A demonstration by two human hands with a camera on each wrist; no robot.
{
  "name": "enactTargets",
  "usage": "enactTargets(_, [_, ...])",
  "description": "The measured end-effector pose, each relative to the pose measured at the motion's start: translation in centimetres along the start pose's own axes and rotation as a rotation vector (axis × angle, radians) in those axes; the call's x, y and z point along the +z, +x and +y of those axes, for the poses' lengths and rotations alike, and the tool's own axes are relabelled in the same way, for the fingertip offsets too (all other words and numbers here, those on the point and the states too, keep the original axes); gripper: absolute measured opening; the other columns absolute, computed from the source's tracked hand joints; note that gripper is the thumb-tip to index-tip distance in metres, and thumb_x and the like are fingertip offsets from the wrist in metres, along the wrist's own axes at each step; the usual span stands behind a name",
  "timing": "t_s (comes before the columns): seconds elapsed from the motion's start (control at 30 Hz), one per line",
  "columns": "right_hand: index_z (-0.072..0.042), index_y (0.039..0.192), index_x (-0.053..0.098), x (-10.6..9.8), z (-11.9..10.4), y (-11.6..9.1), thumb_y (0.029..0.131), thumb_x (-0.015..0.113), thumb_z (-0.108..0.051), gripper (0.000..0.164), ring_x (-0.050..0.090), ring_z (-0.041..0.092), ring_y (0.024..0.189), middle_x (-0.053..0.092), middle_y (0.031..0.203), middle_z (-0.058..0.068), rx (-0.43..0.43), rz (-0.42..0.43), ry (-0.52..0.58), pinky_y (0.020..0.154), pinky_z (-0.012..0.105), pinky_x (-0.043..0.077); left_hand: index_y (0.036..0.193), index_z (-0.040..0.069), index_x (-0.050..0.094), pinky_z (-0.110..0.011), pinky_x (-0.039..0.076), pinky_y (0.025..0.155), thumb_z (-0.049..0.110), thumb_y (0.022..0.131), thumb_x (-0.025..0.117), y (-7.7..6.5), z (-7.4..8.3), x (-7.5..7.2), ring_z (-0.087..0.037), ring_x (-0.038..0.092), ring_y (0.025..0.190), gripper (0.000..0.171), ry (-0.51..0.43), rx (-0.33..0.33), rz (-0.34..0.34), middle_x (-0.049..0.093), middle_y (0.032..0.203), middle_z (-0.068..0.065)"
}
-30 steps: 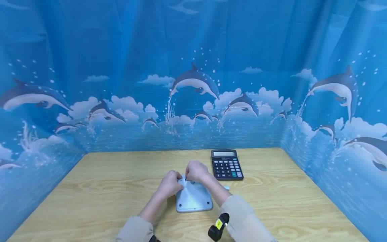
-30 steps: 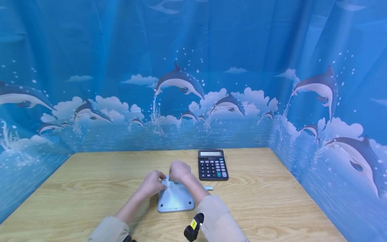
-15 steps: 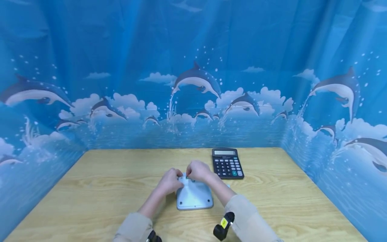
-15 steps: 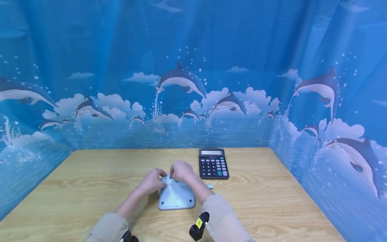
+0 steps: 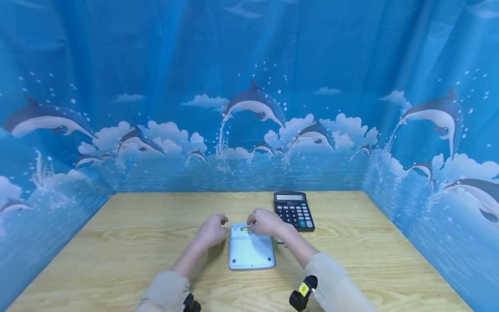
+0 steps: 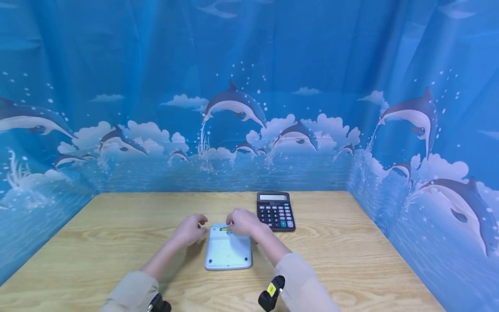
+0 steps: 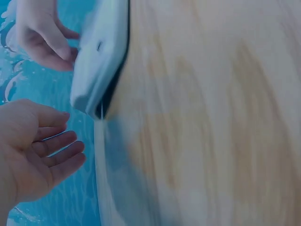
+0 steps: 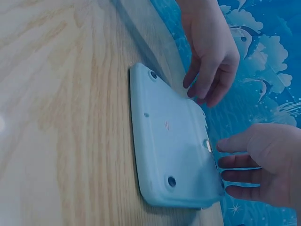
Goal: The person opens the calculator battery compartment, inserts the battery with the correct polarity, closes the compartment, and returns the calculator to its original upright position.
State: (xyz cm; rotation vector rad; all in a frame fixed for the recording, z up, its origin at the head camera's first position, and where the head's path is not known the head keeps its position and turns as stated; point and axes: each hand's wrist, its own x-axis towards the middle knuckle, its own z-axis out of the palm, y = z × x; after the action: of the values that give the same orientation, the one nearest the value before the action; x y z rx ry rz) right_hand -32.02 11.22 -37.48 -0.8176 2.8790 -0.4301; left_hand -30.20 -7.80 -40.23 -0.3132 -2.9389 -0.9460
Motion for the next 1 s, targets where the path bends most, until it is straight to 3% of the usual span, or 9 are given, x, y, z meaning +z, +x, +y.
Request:
enactTargets(0.23, [-0.011, 0.111, 0.066, -0.1, 0.3, -1.6, 0.086, 0.064, -0.029, 0.03, 0.057, 0.016, 0.094, 0.061, 0.104, 0.002, -0.052, 0.036, -0.092, 0.08, 0.031, 0.05, 0.109, -0.005, 0.06, -0.045, 0.047, 0.088, 0.0, 0.079, 0.063, -0.2, -1.1, -0.2, -0.034, 0.057, 0.102, 0.03, 0.176, 0.152, 0.002, 0.061, 0.107, -0.019])
enactTargets(0.5, [-0.012, 0.12, 0.06, 0.0, -0.1, -3.1, 0.082, 0.068, -0.036, 0.046, 0.057, 0.015, 0.094, 0.06, 0.11, 0.004, -0.088, 0.053, -0.171, 0.079, 0.029, 0.051, 0.114, 0.0, 0.06, -0.046, 0.042, 0.096, 0.003, 0.08, 0.065, 0.0, -0.9, -0.8, -0.034, 0.052, 0.111, 0.034, 0.308, 0.259, -0.026, 0.059, 0.117, -0.018])
enactTargets(0.73, [-0.011, 0.119, 0.061, 0.1, 0.3, -3.8, 0.08, 0.07, -0.035, 0.047, 0.057, 0.015, 0.091, 0.06, 0.106, 0.004, -0.11, 0.082, -0.208, 0.075, 0.027, 0.051, 0.115, 0.001, 0.06, -0.046, 0.042, 0.096, 0.002, 0.077, 0.067, 0.0, -0.9, -0.7, -0.033, 0.053, 0.11, 0.039, 0.324, 0.308, -0.065, 0.059, 0.116, -0.017])
enactTargets(1.0, [-0.011, 0.114, 0.065, 0.0, 2.3, -4.8, 0.079, 0.072, -0.031, 0.041, 0.057, 0.017, 0.091, 0.061, 0.104, 0.004, -0.027, 0.081, -0.194, 0.073, 0.03, 0.051, 0.113, 0.002, 0.062, -0.045, 0.043, 0.095, 0.002, 0.081, 0.059, -0.1, -0.9, -0.3, -0.031, 0.054, 0.11, 0.032, 0.247, 0.298, -0.108, 0.061, 0.114, -0.014])
